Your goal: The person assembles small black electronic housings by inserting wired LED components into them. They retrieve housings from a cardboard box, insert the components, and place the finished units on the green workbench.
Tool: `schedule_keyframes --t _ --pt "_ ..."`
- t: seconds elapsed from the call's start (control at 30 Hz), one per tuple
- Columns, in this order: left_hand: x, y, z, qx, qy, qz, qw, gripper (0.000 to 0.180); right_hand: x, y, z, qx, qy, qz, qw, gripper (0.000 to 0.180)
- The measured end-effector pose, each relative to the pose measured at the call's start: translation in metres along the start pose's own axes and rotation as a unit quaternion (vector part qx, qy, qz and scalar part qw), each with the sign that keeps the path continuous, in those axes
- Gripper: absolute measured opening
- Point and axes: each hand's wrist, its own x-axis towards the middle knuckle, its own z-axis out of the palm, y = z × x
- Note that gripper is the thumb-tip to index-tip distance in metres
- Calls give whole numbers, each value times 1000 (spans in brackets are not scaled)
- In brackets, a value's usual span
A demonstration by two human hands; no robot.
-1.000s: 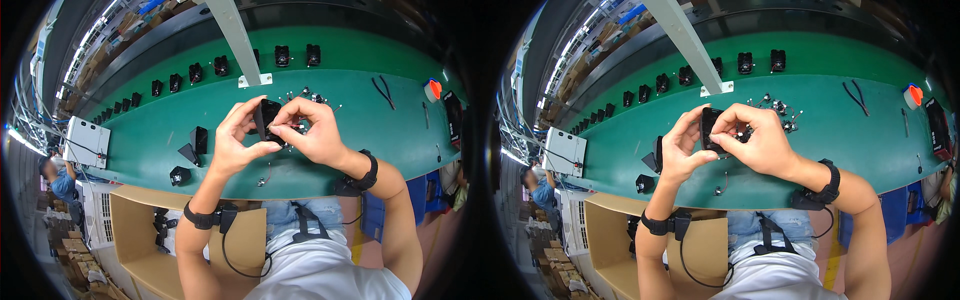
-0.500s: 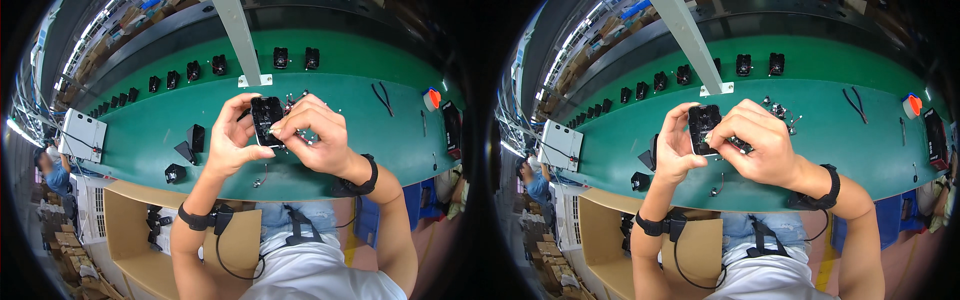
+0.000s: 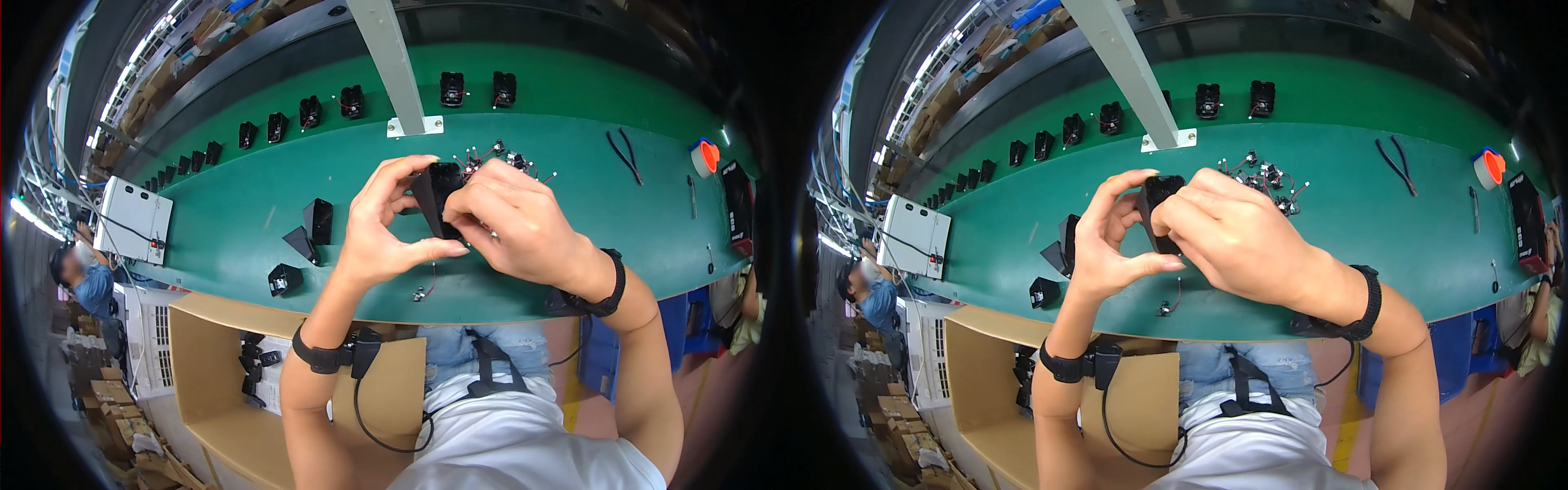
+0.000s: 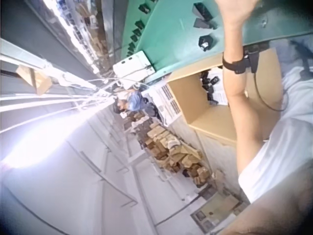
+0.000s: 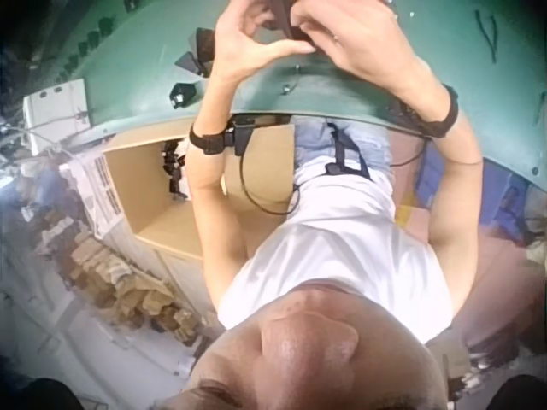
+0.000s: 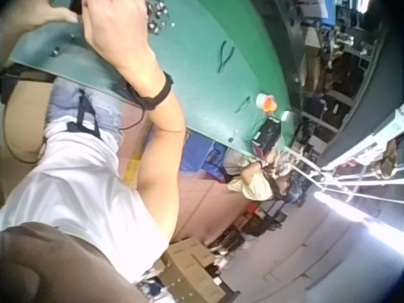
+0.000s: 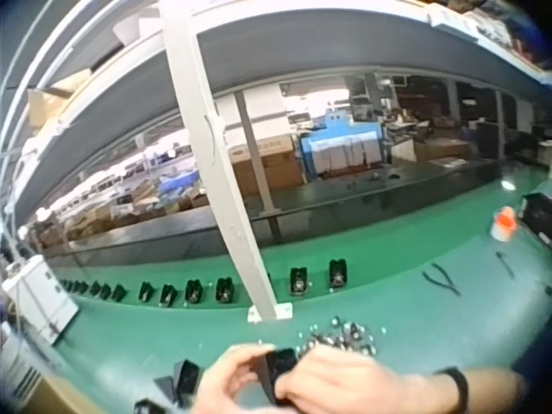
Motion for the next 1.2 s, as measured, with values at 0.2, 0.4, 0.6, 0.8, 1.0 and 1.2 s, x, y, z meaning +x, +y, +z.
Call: schedule_keyframes --t 0.2,0.4,0.6,0.8,1.0,1.2 --pt "0 -6 -4 -31 16 -14 999 86 -4 10 2 96 -26 56 993 23" --pt "0 -3 -5 -31 70 -12 997 82 1 7 -1 127 -51 95 986 44" --pt "0 0 2 111 121 38 986 84 -3 18 5 235 -65 185 952 44" --pt "-3 5 10 245 155 49 956 84 -9 45 12 417 -111 263 863 37" --pt "-3 2 9 233 160 83 956 83 -18 47 28 520 -69 229 820 28" --pt "-7 -2 7 234 172 118 950 83 -19 35 33 588 -68 301 748 29"
